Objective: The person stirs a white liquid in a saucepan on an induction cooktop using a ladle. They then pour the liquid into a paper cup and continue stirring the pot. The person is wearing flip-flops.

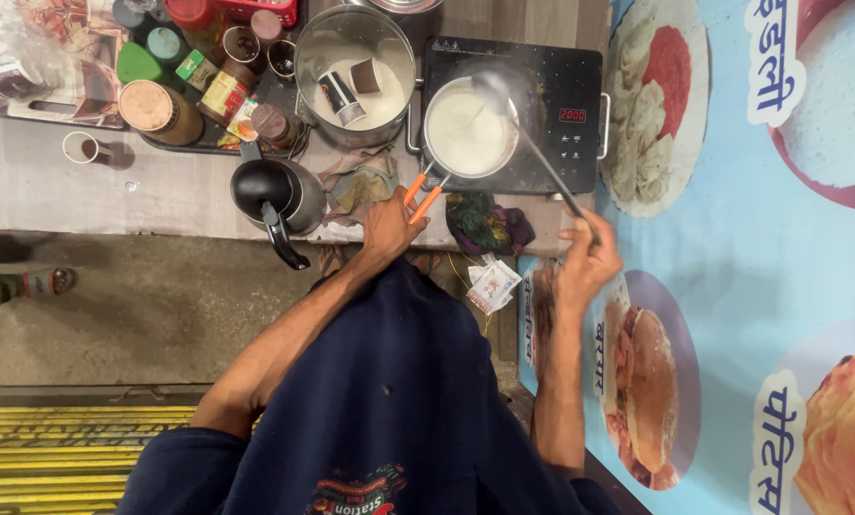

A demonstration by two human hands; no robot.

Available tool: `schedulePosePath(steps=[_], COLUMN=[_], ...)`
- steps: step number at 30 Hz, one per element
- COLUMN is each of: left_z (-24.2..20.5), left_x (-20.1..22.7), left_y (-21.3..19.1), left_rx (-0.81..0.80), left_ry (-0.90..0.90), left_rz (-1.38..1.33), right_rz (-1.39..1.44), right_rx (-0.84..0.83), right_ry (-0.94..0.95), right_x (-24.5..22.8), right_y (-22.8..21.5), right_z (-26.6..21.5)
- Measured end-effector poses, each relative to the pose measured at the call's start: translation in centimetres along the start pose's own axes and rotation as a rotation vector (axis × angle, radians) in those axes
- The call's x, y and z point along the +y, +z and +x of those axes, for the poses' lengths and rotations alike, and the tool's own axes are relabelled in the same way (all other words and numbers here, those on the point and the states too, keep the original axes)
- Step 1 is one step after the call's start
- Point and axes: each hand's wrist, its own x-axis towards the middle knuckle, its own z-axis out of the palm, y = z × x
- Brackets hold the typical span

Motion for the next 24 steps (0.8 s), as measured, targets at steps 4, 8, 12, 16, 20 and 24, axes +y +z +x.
schedulePosePath(steps=[4, 8, 12, 16, 20, 24], left_z=[0.0, 0.3, 0.4, 0.2, 0.0, 0.1], left_x=[-0.1, -0.3, -0.6, -0.8, -0.6, -0.4], left_y=[0.1, 0.2, 0.5, 0.6, 0.5, 0.3], left_rx=[0.005, -0.024, 0.021, -0.018, 0.006, -0.004], left_ry=[0.008, -0.02, 0.051, -0.006, 0.009, -0.004], left_rz=[0.009, 0.016, 0.032, 0.024, -0.012, 0.0], right_rz=[-0.024, -0.059, 0.328, 0.51, 0.554, 0.532], right_rx=[-0.063, -0.045, -0.069, -0.063, -0.038, 0.005], right_ry=[-0.172, -0.036, 0.183, 0.539, 0.581, 0.343], right_x=[2.3, 6.3, 10.9, 12.9, 11.0, 5.9], right_y=[3.4, 6.9, 8.7, 7.7, 4.9, 2.2], right_z=[0.9, 2.8, 3.7, 3.8, 2.0, 0.0])
